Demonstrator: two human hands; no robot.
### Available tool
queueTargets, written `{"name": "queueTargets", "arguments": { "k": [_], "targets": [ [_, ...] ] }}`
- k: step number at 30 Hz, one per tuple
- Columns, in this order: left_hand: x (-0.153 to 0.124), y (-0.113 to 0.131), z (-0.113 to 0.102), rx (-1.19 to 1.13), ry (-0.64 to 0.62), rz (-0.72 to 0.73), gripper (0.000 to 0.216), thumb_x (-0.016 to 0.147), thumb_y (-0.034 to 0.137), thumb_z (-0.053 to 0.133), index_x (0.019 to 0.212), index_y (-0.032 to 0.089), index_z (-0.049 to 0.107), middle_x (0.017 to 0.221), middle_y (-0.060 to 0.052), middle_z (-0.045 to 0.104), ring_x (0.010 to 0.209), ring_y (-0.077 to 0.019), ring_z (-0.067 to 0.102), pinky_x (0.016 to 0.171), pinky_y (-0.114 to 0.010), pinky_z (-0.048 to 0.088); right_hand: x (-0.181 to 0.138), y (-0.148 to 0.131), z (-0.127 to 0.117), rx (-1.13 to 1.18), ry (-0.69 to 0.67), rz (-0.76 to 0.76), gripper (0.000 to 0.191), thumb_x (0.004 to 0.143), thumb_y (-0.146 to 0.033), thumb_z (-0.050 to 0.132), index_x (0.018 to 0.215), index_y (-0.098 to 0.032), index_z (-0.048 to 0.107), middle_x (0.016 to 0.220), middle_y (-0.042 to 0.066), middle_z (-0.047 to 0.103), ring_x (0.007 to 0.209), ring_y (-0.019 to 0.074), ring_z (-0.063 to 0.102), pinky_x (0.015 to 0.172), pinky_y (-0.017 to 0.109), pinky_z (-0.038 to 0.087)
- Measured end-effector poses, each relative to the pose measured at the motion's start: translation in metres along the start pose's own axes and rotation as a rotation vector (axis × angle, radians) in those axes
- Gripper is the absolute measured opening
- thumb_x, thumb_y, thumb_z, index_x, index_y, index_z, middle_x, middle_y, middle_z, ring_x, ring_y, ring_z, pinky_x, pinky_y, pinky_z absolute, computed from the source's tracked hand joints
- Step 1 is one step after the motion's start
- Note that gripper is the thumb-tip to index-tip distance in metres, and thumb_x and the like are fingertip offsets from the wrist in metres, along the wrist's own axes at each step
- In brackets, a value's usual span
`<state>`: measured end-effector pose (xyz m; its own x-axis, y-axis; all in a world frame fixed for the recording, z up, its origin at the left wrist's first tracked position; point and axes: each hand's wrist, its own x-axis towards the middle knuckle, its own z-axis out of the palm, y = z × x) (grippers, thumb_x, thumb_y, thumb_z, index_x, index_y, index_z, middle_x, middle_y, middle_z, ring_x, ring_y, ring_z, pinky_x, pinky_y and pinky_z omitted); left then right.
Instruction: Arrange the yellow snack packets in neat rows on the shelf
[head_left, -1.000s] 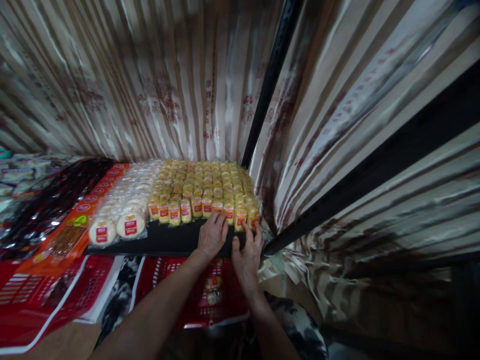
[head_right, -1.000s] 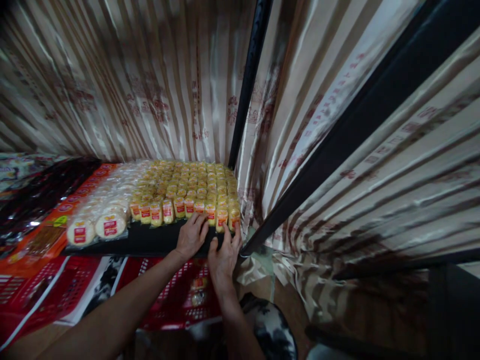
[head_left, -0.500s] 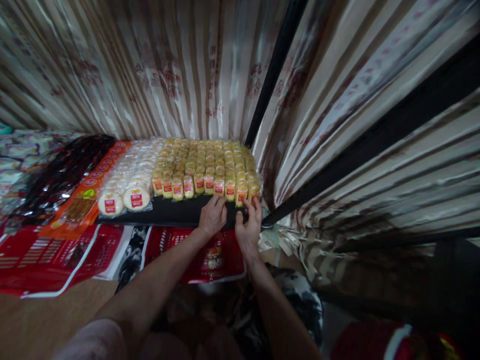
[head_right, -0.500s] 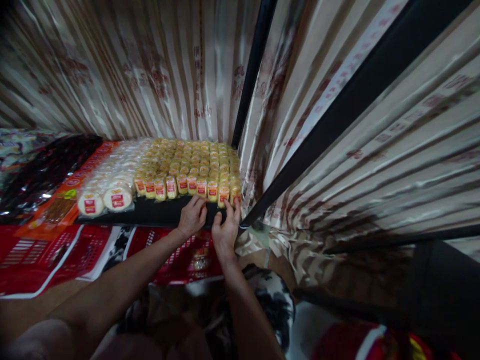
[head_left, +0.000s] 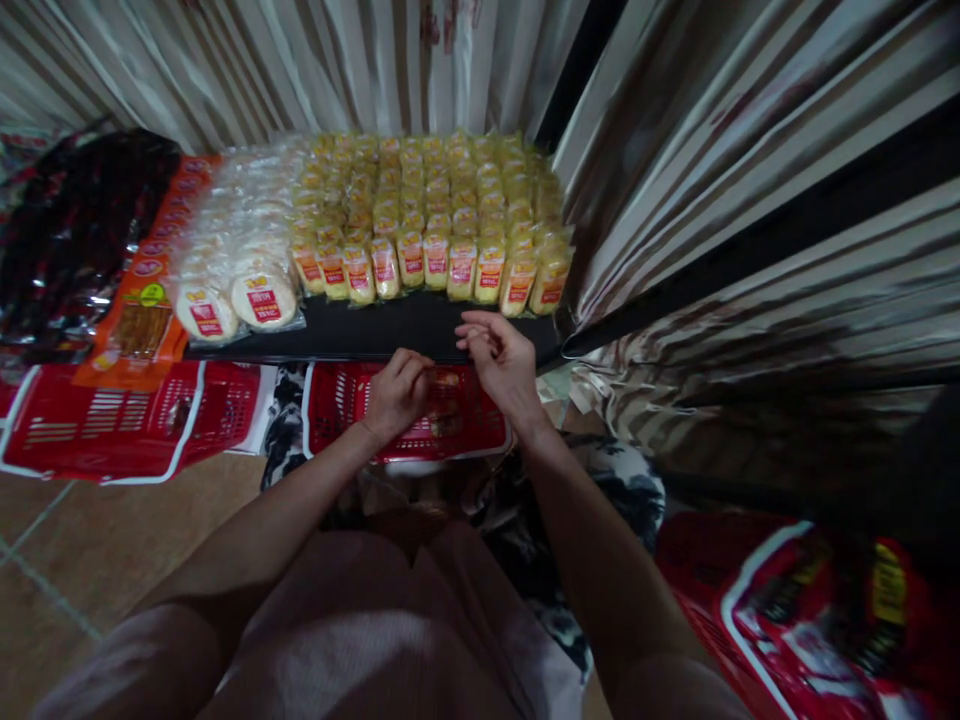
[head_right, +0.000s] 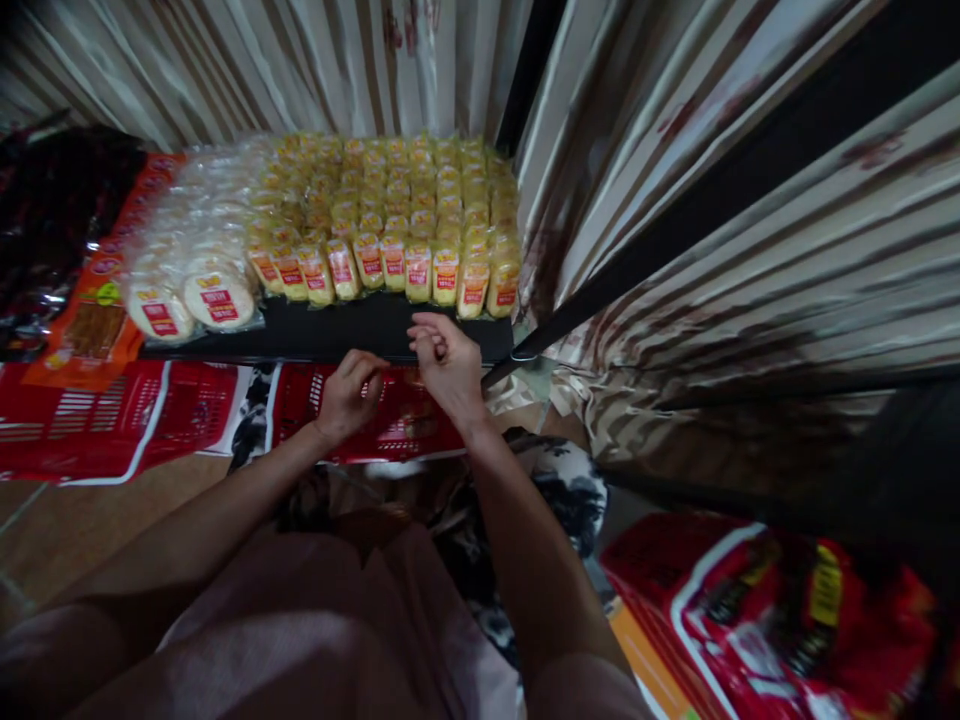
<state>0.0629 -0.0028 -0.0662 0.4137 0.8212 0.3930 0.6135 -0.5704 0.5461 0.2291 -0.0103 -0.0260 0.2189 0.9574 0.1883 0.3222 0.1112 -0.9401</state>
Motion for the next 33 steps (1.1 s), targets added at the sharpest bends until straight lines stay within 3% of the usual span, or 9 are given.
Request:
{"name": "queueTargets", "arguments": {
  "k": [3, 4, 8, 12, 16, 19, 24, 28, 33],
  "targets": [
    [-0.021, -0.005, 0.000, 0.046, -0.152, 0.052, 0.021, 0.083, 0.013, 0.038, 0.086, 0.018, 0.058, 0.087, -0.005, 0.056, 0.077, -0.0131, 0.056, 0.067, -0.023, 0.048, -0.006, -0.010, 0.001, -0.069, -0.459, -0.024, 0.022, 0.085, -0.029, 0.050, 0.098, -0.020, 0.065, 0.084, 0.001, 0.071, 0.072, 0.0126, 0.065, 0.068, 0.024, 0.051],
    [-0.028, -0.006, 0.000, 0.053, -0.189, 0.063, 0.020, 0.082, 0.013, 0.039, 0.084, 0.018, 0.058, 0.085, -0.005, 0.056, 0.073, -0.0132, 0.056, 0.064, -0.023, 0.047, -0.008, -0.012, 0.003, -0.123, -0.550, -0.046, 0.020, 0.084, -0.027, 0.051, 0.096, -0.021, 0.067, 0.084, 0.000, 0.071, 0.074, 0.0131, 0.066, 0.069, 0.025, 0.051],
    [-0.044, -0.011, -0.005, 0.072, -0.185, -0.030, 0.023, 0.081, 0.010, 0.037, 0.084, 0.018, 0.058, 0.084, -0.005, 0.056, 0.074, -0.0138, 0.056, 0.065, -0.023, 0.048, -0.010, -0.014, 0.013, -0.244, -0.633, -0.121, 0.020, 0.084, -0.024, 0.051, 0.094, -0.022, 0.068, 0.087, 0.000, 0.072, 0.075, 0.0143, 0.066, 0.070, 0.026, 0.050],
    [-0.035, -0.017, -0.019, 0.117, 0.008, -0.011, 0.025, 0.082, 0.012, 0.039, 0.095, 0.019, 0.060, 0.096, -0.007, 0.056, 0.090, -0.0160, 0.055, 0.076, -0.027, 0.049, -0.004, -0.016, 0.025, -0.145, -0.551, -0.123, 0.022, 0.085, -0.028, 0.049, 0.098, -0.021, 0.066, 0.089, 0.002, 0.071, 0.076, 0.0148, 0.066, 0.069, 0.027, 0.052],
    [-0.004, -0.026, -0.035, 0.197, 0.259, -0.069, 0.030, 0.082, 0.011, 0.042, 0.106, 0.019, 0.060, 0.108, -0.010, 0.054, 0.100, -0.0188, 0.051, 0.087, -0.032, 0.046, 0.007, -0.012, 0.034, -0.047, -0.255, -0.125, 0.027, 0.086, -0.031, 0.048, 0.105, -0.019, 0.062, 0.097, 0.007, 0.068, 0.080, 0.0145, 0.066, 0.071, 0.027, 0.054],
    [0.022, -0.036, -0.044, 0.248, 0.354, -0.134, 0.033, 0.083, 0.011, 0.044, 0.111, 0.019, 0.059, 0.114, -0.011, 0.052, 0.105, -0.0211, 0.049, 0.091, -0.036, 0.044, 0.016, -0.009, 0.041, -0.087, -0.080, -0.157, 0.026, 0.085, -0.028, 0.046, 0.104, -0.018, 0.062, 0.100, 0.008, 0.064, 0.081, 0.0140, 0.064, 0.071, 0.027, 0.054],
    [0.048, -0.051, -0.050, 0.290, 0.325, -0.120, 0.036, 0.084, 0.012, 0.045, 0.117, 0.019, 0.056, 0.121, -0.011, 0.052, 0.113, -0.0241, 0.045, 0.097, -0.041, 0.040, 0.025, -0.011, 0.054, -0.117, -0.018, -0.215, 0.026, 0.086, -0.023, 0.044, 0.102, -0.018, 0.063, 0.102, 0.008, 0.063, 0.088, 0.0143, 0.062, 0.074, 0.027, 0.054],
    [0.052, -0.059, -0.049, 0.294, 0.255, -0.082, 0.039, 0.085, 0.012, 0.043, 0.122, 0.018, 0.052, 0.121, -0.011, 0.053, 0.112, -0.0233, 0.046, 0.097, -0.038, 0.041, 0.026, -0.010, 0.062, -0.146, -0.045, -0.208, 0.026, 0.086, -0.021, 0.042, 0.103, -0.019, 0.062, 0.105, 0.008, 0.062, 0.088, 0.0139, 0.062, 0.077, 0.028, 0.054],
    [0.050, -0.059, -0.048, 0.292, 0.266, -0.072, 0.040, 0.084, 0.011, 0.043, 0.123, 0.017, 0.052, 0.123, -0.011, 0.051, 0.113, -0.0242, 0.046, 0.097, -0.038, 0.042, 0.024, -0.010, 0.060, -0.139, -0.032, -0.202, 0.027, 0.086, -0.020, 0.042, 0.103, -0.019, 0.062, 0.104, 0.008, 0.062, 0.088, 0.0143, 0.063, 0.079, 0.028, 0.054]
  ]
}}
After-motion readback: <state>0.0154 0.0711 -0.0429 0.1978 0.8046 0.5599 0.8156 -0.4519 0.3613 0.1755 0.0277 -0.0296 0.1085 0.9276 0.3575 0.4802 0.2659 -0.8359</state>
